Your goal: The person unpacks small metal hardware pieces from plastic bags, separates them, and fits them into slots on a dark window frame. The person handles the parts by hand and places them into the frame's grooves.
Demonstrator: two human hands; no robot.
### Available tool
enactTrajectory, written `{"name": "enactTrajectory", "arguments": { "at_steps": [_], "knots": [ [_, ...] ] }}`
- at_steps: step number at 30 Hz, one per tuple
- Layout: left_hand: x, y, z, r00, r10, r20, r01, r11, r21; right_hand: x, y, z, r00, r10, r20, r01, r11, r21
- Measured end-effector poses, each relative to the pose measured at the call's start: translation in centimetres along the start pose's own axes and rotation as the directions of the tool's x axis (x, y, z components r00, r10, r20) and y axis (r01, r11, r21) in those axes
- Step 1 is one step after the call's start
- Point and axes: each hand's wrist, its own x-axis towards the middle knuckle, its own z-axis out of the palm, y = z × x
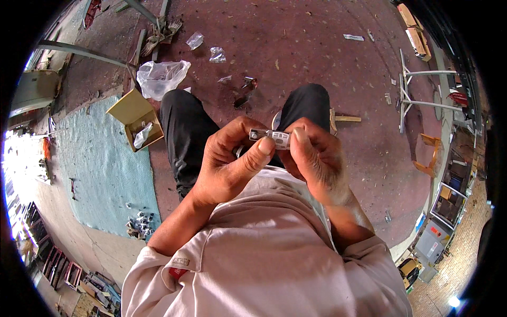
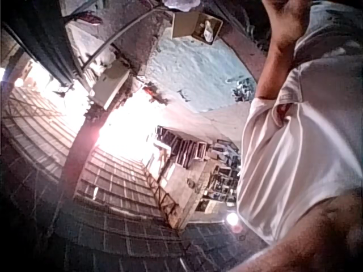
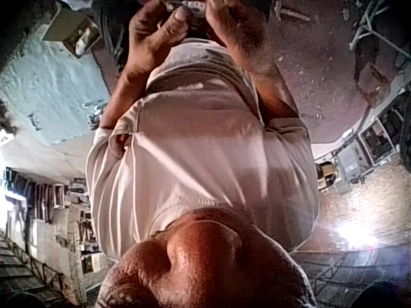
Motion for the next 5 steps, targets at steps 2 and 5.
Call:
{"name": "enactTrajectory", "arguments": {
  "at_steps": [2, 5],
  "knots": [
    [-0.18, 0.29, -0.08, 1.0, -0.013, -0.003, 0.013, 0.998, 0.06, 0.18, 0.08, -0.35, 0.999, 0.04, 0.019, -0.04, 0.999, 0.023],
    [-0.17, 0.49, 0.3, 0.997, 0.076, -0.01, -0.073, 0.977, 0.201, 0.36, 0.6, -0.44, 0.999, 0.035, 0.019, -0.036, 0.997, 0.065]
  ]
}}
